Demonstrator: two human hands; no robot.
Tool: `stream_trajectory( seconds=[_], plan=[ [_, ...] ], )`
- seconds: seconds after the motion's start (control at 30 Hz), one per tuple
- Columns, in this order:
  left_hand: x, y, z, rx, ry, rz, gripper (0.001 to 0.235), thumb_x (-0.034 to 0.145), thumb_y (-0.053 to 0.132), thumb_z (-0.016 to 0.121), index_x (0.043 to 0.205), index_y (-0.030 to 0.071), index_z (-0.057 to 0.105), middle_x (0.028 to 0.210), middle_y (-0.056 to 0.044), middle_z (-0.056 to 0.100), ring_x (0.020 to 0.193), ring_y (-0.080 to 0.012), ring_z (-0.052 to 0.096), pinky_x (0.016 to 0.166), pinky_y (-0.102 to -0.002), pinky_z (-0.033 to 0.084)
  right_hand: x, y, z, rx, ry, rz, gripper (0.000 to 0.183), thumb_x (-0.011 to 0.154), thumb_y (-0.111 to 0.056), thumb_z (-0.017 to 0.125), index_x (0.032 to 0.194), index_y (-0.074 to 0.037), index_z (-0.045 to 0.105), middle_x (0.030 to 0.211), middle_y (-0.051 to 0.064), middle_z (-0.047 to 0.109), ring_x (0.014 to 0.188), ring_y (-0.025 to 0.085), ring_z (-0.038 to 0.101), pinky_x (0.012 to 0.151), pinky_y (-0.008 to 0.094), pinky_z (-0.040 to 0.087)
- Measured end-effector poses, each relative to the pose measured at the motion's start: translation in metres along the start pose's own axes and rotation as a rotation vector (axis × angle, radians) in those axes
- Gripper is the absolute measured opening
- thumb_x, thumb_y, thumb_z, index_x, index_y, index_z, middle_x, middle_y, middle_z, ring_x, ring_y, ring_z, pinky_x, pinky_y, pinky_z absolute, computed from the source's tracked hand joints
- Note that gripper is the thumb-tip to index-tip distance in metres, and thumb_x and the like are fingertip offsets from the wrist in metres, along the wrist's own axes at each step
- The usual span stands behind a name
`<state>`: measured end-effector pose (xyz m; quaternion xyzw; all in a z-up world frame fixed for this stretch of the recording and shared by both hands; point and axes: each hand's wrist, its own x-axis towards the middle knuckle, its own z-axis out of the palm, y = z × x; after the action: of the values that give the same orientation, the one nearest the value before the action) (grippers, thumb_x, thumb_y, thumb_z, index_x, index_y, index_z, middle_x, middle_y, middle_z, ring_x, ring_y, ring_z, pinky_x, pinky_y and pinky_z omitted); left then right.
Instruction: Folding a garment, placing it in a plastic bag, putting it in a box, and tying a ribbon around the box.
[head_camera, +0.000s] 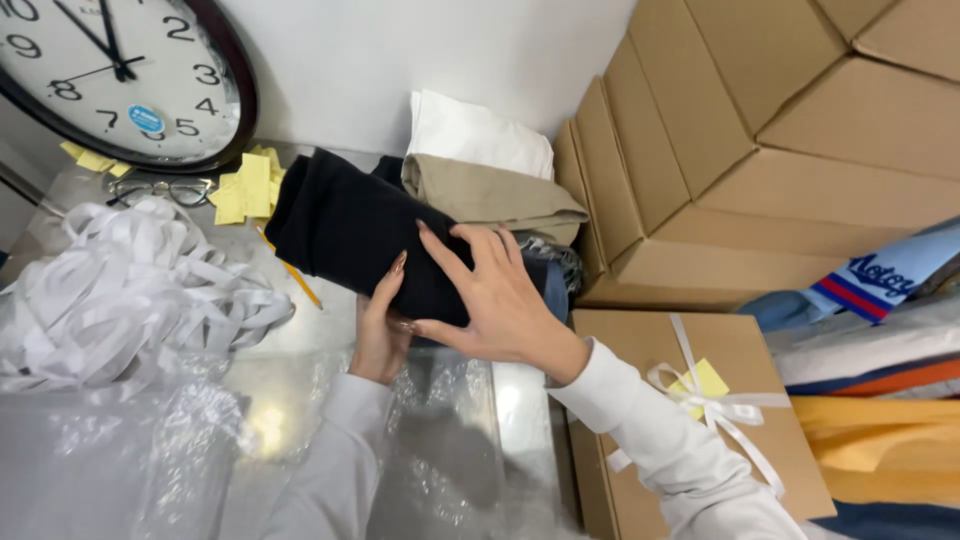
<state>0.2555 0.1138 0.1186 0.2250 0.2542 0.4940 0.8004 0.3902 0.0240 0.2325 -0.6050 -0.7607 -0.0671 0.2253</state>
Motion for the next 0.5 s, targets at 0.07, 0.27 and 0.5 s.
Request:
stream_trajectory(
  seconds=[0.07, 0.27, 0.5],
  plan=[
    [-0.023, 0.002, -0.056, 0.035, -0.022, -0.119, 0.046, 0.101, 0.028, 0.073, 0.139, 0.002, 0.069, 0.134, -0.021, 0.072, 0.123, -0.0341, 0.070, 0.102, -0.051, 0.059, -0.019, -0.020, -0.006, 0.183, -0.025, 0.104, 0.094, 0.087, -0.055, 0.083, 0.164, -0.014, 0.047, 0.146, 0.027, 0.050, 0.140, 0.050, 0.048, 0.120, 0.068, 0.032],
    [-0.119, 0.025, -0.115, 0.018, -0.077, -0.495, 0.048, 0.103, 0.037, 0.069, 0.140, 0.006, 0.068, 0.135, -0.019, 0.071, 0.120, -0.0362, 0.071, 0.102, -0.058, 0.058, -0.106, -0.041, 0.077, 1.262, -0.204, 0.843, 0.091, 0.100, -0.047, 0.074, 0.174, -0.021, 0.028, 0.169, 0.040, 0.026, 0.152, 0.059, 0.034, 0.121, 0.069, 0.031],
    [-0.162, 0.026, -0.105, 0.215, -0.129, -0.803, 0.065, 0.097, 0.048, 0.072, 0.146, 0.006, 0.063, 0.138, -0.022, 0.070, 0.117, -0.0383, 0.074, 0.097, -0.057, 0.061, -0.196, -0.095, 0.100, 1.876, 0.125, 1.215, 0.076, 0.107, -0.046, 0.066, 0.172, -0.021, 0.036, 0.170, 0.022, 0.041, 0.150, 0.032, 0.051, 0.125, 0.050, 0.039]
  ],
)
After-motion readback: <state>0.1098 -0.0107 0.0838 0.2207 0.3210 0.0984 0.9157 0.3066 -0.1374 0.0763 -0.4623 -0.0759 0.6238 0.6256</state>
